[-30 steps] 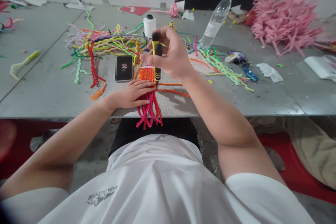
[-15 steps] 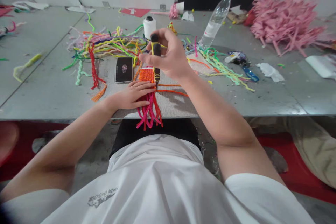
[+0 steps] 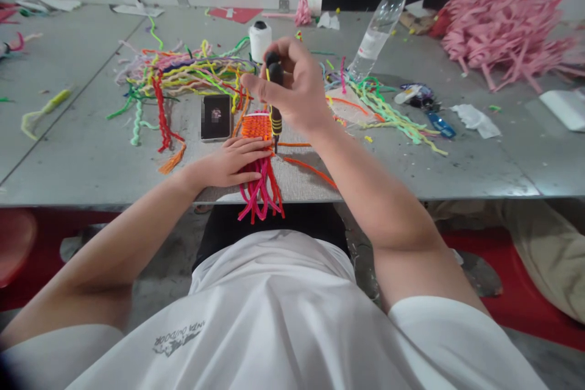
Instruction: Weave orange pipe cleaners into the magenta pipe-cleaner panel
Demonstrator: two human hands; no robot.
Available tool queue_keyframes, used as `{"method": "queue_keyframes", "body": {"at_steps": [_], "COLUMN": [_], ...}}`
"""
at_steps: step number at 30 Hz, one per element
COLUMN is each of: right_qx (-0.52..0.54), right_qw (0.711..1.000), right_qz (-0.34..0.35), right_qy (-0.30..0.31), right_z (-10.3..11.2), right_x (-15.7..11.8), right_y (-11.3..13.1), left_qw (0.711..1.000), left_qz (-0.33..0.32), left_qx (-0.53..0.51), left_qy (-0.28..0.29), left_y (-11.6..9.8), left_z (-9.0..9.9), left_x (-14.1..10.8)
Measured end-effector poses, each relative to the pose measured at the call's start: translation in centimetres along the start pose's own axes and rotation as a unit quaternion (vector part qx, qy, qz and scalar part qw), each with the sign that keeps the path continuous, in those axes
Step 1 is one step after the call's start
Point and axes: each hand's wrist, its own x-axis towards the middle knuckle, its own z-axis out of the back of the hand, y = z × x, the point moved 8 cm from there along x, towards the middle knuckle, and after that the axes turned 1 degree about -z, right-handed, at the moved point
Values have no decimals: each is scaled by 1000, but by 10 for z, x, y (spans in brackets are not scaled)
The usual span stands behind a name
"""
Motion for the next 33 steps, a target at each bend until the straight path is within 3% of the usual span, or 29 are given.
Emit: {"method": "queue_keyframes", "body": {"at_steps": [7, 10, 13, 18, 21, 23, 25, 27, 29, 33], "right_qx": [-79, -64, -91, -279, -357, -389, -408, -413, -407, -370], "right_qw": [996, 990, 983, 947, 922, 907, 892, 881, 883, 914], "right_qz": [36, 112, 161, 153, 121, 105, 106, 134, 153, 124], "right_qy": [-20, -53, -20, 50, 87, 125, 164, 188, 178, 113], "right_z": [33, 55, 65, 74, 80, 80, 79, 77, 80, 93], "right_x": [12, 16, 14, 7, 5, 1, -5, -13, -20, -26], "right_y": [-4, 7, 20, 19, -5, -27, -46, -56, -60, -65], "left_qw": [1000, 999, 998, 983, 967, 962, 975, 988, 992, 992], "left_qz": [4, 3, 2, -2, -10, -7, 11, 31, 39, 36], "left_qx": [-14, -29, -47, -84, -67, -58, -16, 47, 92, 104], "left_qy": [-12, -23, -44, -164, -245, -266, -221, -141, -83, -54], "left_y": [1, 1, 1, 5, 3, 0, -4, -7, -9, -14], "left_z": [4, 7, 11, 29, 44, 50, 46, 35, 28, 32], "left_x": [0, -1, 0, 0, -2, 0, 9, 19, 27, 36]}}
